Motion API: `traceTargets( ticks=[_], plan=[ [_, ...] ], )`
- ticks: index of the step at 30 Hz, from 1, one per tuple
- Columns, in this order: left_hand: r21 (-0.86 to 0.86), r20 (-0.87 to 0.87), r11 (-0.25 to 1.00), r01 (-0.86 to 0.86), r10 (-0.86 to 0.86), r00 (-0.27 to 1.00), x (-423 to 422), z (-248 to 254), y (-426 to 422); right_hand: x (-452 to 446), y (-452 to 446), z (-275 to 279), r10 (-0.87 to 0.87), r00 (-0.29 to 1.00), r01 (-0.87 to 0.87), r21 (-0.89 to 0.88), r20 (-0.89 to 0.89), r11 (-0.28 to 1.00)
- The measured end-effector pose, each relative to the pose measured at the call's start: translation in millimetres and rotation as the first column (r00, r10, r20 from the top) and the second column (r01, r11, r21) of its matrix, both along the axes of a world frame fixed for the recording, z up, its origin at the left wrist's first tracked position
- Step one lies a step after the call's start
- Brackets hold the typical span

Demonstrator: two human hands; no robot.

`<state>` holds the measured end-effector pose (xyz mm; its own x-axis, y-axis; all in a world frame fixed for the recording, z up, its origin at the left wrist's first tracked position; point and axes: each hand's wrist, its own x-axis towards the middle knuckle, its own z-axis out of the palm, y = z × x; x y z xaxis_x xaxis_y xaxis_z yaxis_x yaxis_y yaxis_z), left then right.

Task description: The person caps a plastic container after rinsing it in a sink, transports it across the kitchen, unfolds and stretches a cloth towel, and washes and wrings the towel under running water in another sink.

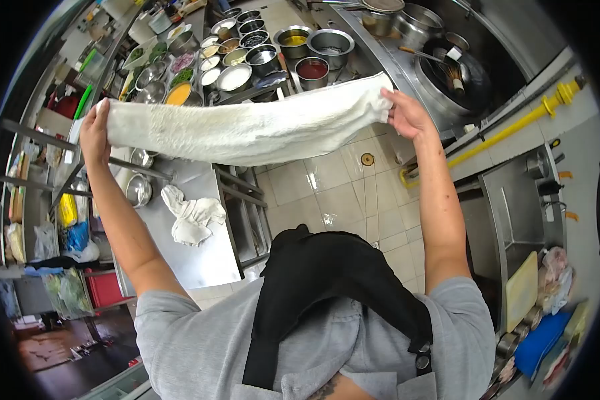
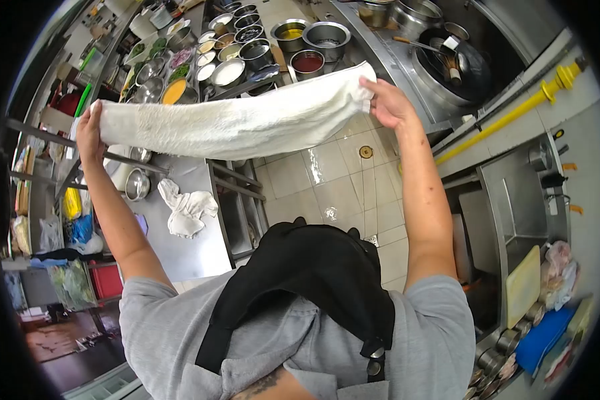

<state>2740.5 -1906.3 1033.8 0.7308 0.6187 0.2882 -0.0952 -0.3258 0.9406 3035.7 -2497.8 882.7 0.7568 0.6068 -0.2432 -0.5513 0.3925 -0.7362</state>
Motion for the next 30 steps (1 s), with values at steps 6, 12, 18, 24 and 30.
traceTargets(
  ticks=[6,12,18,24,30],
  plan=[
    [-0.012,-0.241,0.999,0.043,-0.045,0.97,10.5,-59.5,39.2,52.4,-46.9,-45.4,-0.045,0.888,0.205,-0.308,0.457,0.929],
    [0.023,-0.248,0.997,0.07,-0.062,0.967,13.8,-80.0,21.2,54.8,-90.8,15.7,0.099,0.834,0.133,-0.372,0.542,0.919],
    [-0.181,-0.25,0.935,0.305,-0.344,0.905,17.5,-83.5,26.5,41.0,-124.1,74.6,0.415,0.604,0.284,-0.67,0.681,0.686],
    [-0.246,-0.279,0.774,0.583,-0.633,0.722,30.2,-59.9,-18.4,45.8,-163.0,123.2,0.663,0.284,0.66,-0.642,0.693,0.389],
    [0.161,-0.529,0.833,0.53,-0.38,0.758,60.1,-49.3,-55.3,69.7,-229.8,161.6,0.509,0.288,0.65,-0.556,0.811,0.518]
  ],
)
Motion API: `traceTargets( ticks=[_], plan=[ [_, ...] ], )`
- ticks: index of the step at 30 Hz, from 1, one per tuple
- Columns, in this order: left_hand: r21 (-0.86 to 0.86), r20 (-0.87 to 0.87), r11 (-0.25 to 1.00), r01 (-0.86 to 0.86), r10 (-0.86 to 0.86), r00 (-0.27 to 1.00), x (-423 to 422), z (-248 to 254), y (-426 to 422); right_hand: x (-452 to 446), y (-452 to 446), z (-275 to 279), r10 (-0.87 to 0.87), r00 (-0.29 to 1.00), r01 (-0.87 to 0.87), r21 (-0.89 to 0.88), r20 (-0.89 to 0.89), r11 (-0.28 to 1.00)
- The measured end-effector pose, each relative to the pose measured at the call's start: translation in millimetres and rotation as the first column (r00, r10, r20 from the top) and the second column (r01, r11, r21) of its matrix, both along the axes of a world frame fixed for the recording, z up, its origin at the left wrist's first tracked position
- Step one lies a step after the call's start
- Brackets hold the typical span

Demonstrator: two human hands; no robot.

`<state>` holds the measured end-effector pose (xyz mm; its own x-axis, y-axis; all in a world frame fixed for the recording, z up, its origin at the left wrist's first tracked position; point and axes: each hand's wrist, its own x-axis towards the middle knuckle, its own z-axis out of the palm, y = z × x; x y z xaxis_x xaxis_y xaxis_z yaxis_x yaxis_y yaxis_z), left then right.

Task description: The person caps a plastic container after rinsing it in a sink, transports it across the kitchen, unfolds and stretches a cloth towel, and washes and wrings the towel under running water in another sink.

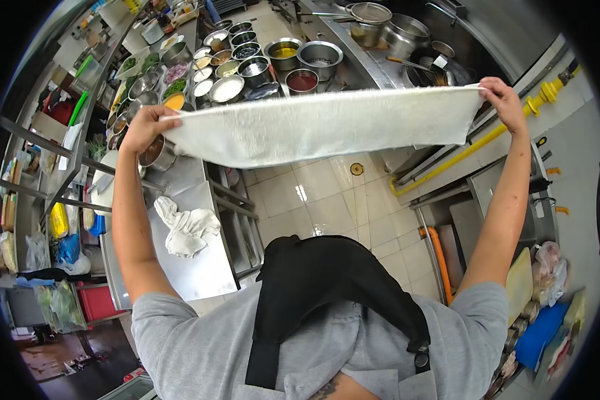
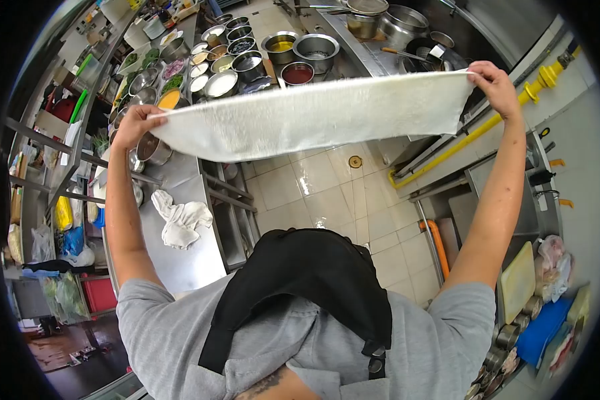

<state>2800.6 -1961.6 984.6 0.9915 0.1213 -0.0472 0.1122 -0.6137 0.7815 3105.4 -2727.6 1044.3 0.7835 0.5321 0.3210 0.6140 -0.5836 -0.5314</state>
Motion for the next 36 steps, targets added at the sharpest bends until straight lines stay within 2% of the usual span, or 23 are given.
traceTargets(
  ticks=[3,5,7,9,13,15,16,17,18,19,20,21,22,23,24,25,26,28,29,31,33,35,36],
  plan=[
    [-0.152,0.243,0.986,-0.067,0.103,0.965,21.4,1.1,14.0,-9.0,-5.4,18.6,-0.06,0.998,0.067,0.294,-0.035,0.953],
    [-0.295,0.483,0.955,0.038,0.114,0.868,34.5,11.5,2.3,-9.7,-4.6,31.2,-0.076,0.995,0.096,0.379,-0.068,0.92],
    [-0.339,0.545,0.939,0.052,0.151,0.825,50.4,22.6,2.0,-4.1,-2.4,42.2,-0.087,0.991,0.123,0.462,-0.1,0.878],
    [-0.515,0.587,0.846,0.137,0.231,0.776,64.7,39.1,-15.5,7.4,0.4,47.3,-0.1,0.985,0.171,0.663,-0.143,0.729],
    [-0.643,0.633,0.74,0.199,0.367,0.681,111.2,49.1,-16.2,25.9,30.2,58.7,-0.302,0.952,0.133,0.812,0.056,0.569],
    [-0.653,0.703,0.744,0.142,0.524,0.481,132.8,60.0,-36.9,34.5,36.8,62.5,-0.398,0.904,0.119,0.801,0.156,0.586],
    [-0.65,0.706,0.745,0.148,0.521,0.48,140.7,64.6,-36.1,34.3,42.7,65.2,-0.557,0.78,0.208,0.722,0.285,0.66],
    [-0.471,0.767,0.875,-0.112,0.469,0.437,147.2,68.4,-35.0,33.1,47.7,67.3,-0.663,0.619,0.315,0.64,0.421,0.701],
    [-0.248,0.817,0.895,-0.371,0.399,0.416,152.7,71.5,-33.6,30.4,51.0,68.9,-0.669,0.602,0.359,0.6,0.436,0.715],
    [-0.008,0.851,0.802,-0.597,0.319,0.418,158.8,73.1,-30.5,31.5,48.0,68.3,-0.669,0.602,0.359,0.6,0.437,0.715],
    [0.091,0.795,0.785,-0.612,0.313,0.519,165.7,69.9,-21.3,36.4,39.4,65.1,-0.56,0.715,0.391,0.424,0.419,0.817],
    [0.09,0.795,0.785,-0.613,0.314,0.519,170.4,62.0,-13.8,41.4,30.5,61.2,-0.449,0.815,0.386,0.234,0.367,0.892],
    [0.257,0.734,0.78,-0.571,0.226,0.64,177.0,48.6,-4.0,52.5,18.5,51.0,-0.353,0.876,0.339,0.103,0.327,0.935],
    [0.418,0.644,0.758,-0.501,0.142,0.752,179.4,38.2,-1.7,45.8,22.4,46.8,-0.355,0.878,0.34,0.102,0.321,0.935],
    [0.568,0.412,0.749,-0.342,0.101,0.905,180.9,26.7,0.0,36.1,24.7,38.0,-0.3,0.944,0.307,-0.039,0.135,0.951],
    [0.668,0.145,0.73,-0.147,0.066,0.987,178.3,18.1,-3.2,23.6,28.4,29.1,-0.257,0.964,0.243,-0.169,-0.066,0.955],
    [0.692,0.026,0.72,-0.04,0.03,0.999,169.2,9.0,-11.8,6.7,35.7,18.8,-0.245,0.945,0.213,-0.16,-0.216,0.964],
    [0.529,-0.064,0.842,0.106,-0.085,0.994,153.5,-15.1,-23.5,-8.6,38.9,-2.1,-0.193,0.868,0.121,-0.181,-0.458,0.976],
    [0.388,-0.061,0.904,0.177,-0.166,0.984,148.4,-25.9,-25.2,-10.3,35.5,-21.8,-0.07,0.879,0.033,-0.088,-0.472,0.996],
    [0.101,-0.22,0.985,0.142,-0.117,0.968,142.9,-37.6,-23.7,-15.8,20.8,-40.3,0.098,0.798,-0.118,0.005,-0.594,0.993],
    [0.035,-0.159,0.984,0.174,-0.166,0.973,139.5,-44.4,-12.6,-21.7,5.5,-55.9,0.168,0.772,-0.151,0.08,-0.613,0.985],
    [-0.013,-0.2,0.927,0.375,-0.37,0.907,139.4,-37.8,0.3,-38.8,1.2,-52.3,0.193,0.747,-0.201,0.061,-0.636,0.978],
    [-0.007,-0.11,0.876,0.482,-0.48,0.87,138.2,-36.0,0.2,-50.7,3.9,-47.0,0.104,0.837,-0.177,-0.086,-0.538,0.98]
  ],
)
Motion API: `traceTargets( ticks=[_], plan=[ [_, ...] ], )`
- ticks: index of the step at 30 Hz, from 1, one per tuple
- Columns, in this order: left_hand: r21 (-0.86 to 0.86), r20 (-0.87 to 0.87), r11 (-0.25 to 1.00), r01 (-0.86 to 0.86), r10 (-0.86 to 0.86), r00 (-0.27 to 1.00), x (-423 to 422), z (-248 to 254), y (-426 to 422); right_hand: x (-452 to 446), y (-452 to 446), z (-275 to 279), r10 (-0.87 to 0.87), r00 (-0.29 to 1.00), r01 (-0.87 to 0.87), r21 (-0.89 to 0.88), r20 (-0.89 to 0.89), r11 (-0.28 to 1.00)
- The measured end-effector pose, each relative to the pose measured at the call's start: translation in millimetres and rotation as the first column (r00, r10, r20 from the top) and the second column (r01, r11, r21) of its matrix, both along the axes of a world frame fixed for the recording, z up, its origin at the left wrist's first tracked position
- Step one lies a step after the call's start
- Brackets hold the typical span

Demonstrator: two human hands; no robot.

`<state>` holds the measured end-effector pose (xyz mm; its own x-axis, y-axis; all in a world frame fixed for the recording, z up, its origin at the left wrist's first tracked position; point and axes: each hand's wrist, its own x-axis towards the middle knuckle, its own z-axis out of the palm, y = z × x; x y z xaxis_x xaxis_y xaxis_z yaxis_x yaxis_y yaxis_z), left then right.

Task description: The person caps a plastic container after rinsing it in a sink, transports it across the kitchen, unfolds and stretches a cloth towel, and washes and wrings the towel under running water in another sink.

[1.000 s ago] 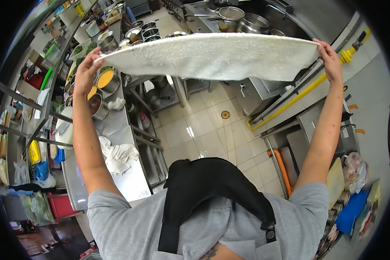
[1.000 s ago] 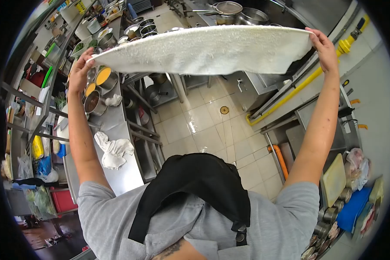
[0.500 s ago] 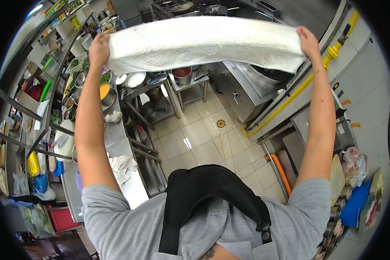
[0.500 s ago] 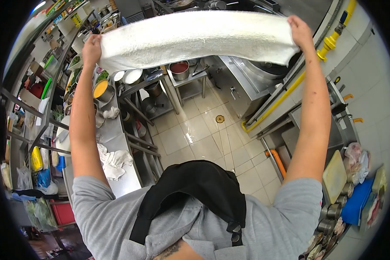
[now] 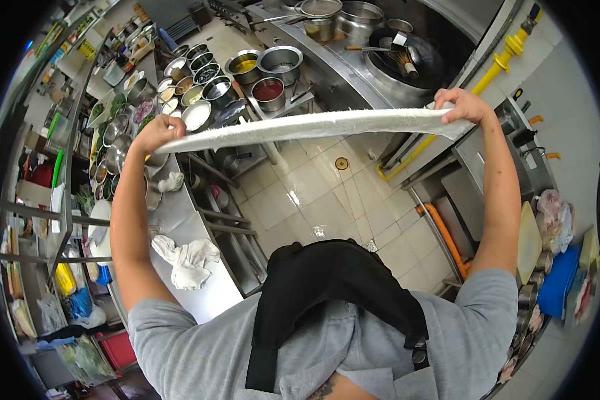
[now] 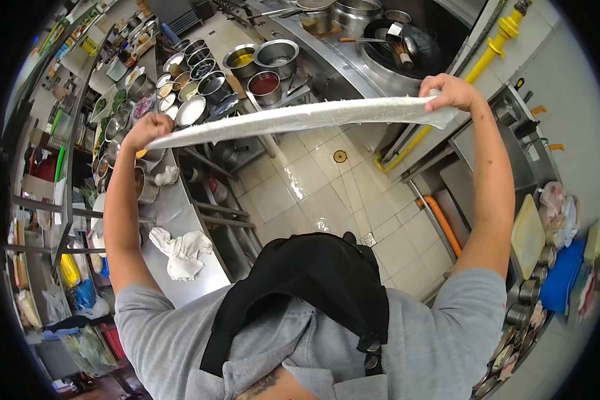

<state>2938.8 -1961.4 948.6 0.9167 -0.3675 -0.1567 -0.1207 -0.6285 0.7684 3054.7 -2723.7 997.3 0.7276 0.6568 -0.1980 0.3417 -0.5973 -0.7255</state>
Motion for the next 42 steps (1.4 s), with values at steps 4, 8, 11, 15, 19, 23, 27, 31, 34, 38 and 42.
traceTargets(
  ticks=[4,8,11,15,19,23,27,31,34,38,42],
  plan=[
    [0.267,-0.029,0.932,0.244,-0.245,0.969,-29.6,55.0,-58.0,-26.6,-5.4,9.3,0.046,0.972,0.03,-0.316,0.231,0.948],
    [0.418,0.058,0.889,0.187,-0.232,0.971,-39.5,80.2,-70.9,-61.6,-16.5,22.7,-0.121,0.966,0.18,-0.258,0.229,0.949],
    [0.336,0.153,0.941,0.034,-0.09,0.984,-31.3,92.9,-60.4,-85.7,-27.4,25.6,-0.234,0.951,0.256,-0.089,0.202,0.963],
    [-0.189,0.269,0.978,0.092,-0.039,0.962,12.9,75.1,-21.0,-118.5,-36.5,18.5,-0.422,0.899,0.395,0.201,0.116,0.897],
    [-0.72,0.104,0.693,0.025,0.072,0.992,98.4,3.6,8.3,-108.7,-63.1,-61.1,-0.55,0.835,0.458,0.555,0.0,0.694],
    [-0.786,-0.003,0.61,-0.103,0.162,0.987,193.9,-46.8,-40.6,-90.1,-54.1,-204.2,-0.605,0.605,0.681,0.73,-0.518,0.055],
    [-0.647,-0.168,0.686,-0.333,0.298,0.94,276.2,-86.0,-99.3,-71.4,-24.6,-322.4,-0.635,0.354,0.882,0.472,-0.687,-0.019],
    [-0.316,-0.096,0.842,-0.436,0.429,0.898,362.0,-147.7,-115.6,-60.7,4.0,-372.9,-0.563,0.145,0.947,0.278,-0.814,-0.158],
    [-0.051,0.177,0.923,-0.381,0.383,0.906,406.0,-170.7,-131.1,-29.8,11.7,-408.6,-0.398,0.053,0.809,0.273,-0.916,-0.52],
    [0.156,0.395,0.916,-0.369,0.284,0.873,460.2,-207.7,-147.4,15.6,6.1,-452.8,-0.61,-0.081,0.779,0.332,-0.789,-0.532],
    [0.259,0.429,0.865,-0.43,0.296,0.853,508.8,-235.2,-177.0,52.6,-2.5,-431.7,-0.767,-0.147,0.907,0.225,-0.624,-0.357]
  ],
)
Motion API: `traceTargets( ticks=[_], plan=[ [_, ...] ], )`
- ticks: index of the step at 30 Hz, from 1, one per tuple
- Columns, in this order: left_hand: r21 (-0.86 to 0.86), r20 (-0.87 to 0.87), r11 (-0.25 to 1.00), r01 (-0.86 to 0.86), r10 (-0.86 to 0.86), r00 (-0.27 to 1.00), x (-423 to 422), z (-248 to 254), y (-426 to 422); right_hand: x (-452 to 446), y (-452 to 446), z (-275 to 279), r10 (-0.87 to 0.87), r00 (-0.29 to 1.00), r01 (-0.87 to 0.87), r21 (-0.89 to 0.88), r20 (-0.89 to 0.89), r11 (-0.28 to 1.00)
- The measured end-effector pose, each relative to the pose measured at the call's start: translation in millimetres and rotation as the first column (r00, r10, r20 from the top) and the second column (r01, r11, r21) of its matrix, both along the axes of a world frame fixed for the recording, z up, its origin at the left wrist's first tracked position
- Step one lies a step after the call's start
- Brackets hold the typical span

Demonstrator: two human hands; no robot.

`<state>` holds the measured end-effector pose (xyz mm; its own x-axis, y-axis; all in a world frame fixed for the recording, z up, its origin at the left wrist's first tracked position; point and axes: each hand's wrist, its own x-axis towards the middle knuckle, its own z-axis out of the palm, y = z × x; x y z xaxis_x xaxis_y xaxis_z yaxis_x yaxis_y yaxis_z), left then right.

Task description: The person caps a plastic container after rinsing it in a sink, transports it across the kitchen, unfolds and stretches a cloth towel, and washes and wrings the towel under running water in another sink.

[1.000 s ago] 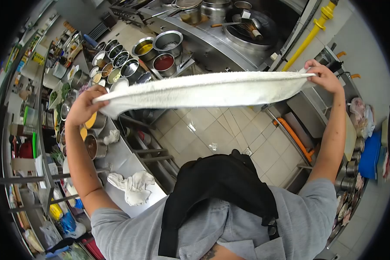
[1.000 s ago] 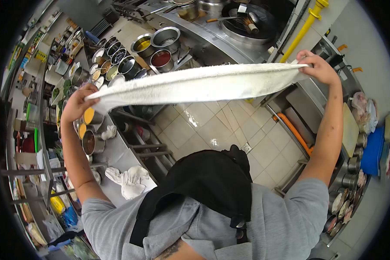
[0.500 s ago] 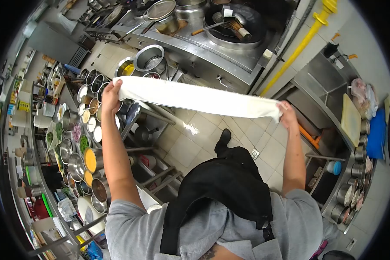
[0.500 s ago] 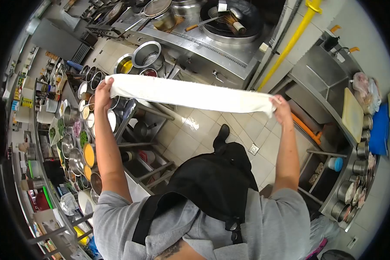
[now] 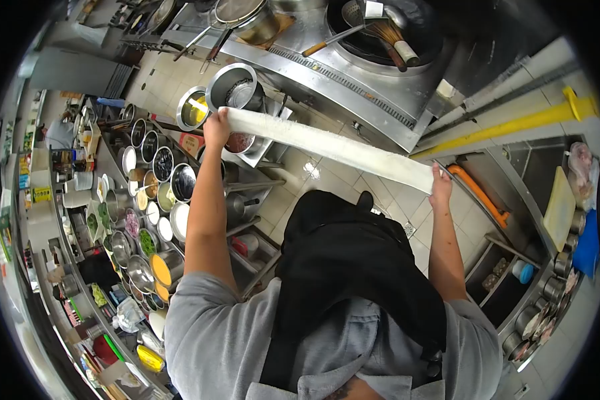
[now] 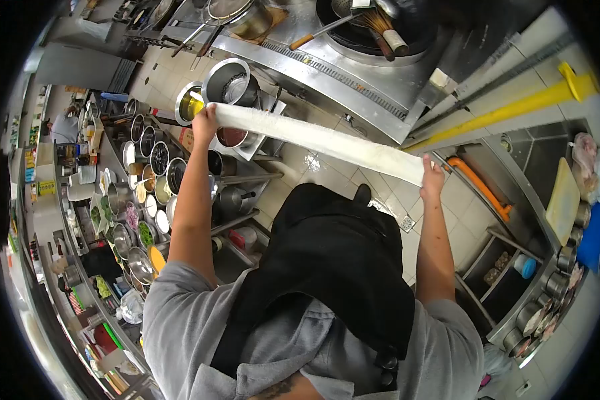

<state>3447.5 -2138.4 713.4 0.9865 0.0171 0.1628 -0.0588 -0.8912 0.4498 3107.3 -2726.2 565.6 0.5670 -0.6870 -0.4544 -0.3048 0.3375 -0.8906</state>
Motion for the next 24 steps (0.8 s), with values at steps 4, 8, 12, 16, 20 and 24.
traceTargets(
  ticks=[4,8,12,16,20,24],
  plan=[
    [-0.203,-0.017,0.972,-0.12,0.119,0.993,84.7,-61.4,-8.5,26.0,2.1,34.7,0.224,0.975,-0.224,0.03,0.009,0.974],
    [-0.086,0.05,0.987,-0.139,0.143,0.988,177.7,-109.2,-30.1,51.1,20.0,45.7,0.112,0.99,-0.109,-0.039,0.086,0.993],
    [0.041,-0.003,0.998,0.043,-0.043,0.999,242.1,-105.4,-69.2,89.4,31.4,15.6,-0.052,0.988,-0.064,-0.692,-0.146,0.719],
    [0.174,-0.078,0.98,0.1,-0.088,0.993,299.6,-119.6,-89.9,135.8,56.0,20.1,-0.206,0.847,-0.286,-0.747,-0.49,0.6],
    [0.247,-0.12,0.959,0.136,-0.109,0.987,331.2,-133.5,-99.2,164.2,61.2,3.7,-0.345,0.805,-0.271,-0.816,-0.483,0.511],
    [0.306,-0.087,0.934,0.183,-0.165,0.983,342.2,-142.9,-103.3,170.3,64.0,-5.0,-0.398,0.665,-0.394,-0.749,-0.632,0.532]
  ],
)
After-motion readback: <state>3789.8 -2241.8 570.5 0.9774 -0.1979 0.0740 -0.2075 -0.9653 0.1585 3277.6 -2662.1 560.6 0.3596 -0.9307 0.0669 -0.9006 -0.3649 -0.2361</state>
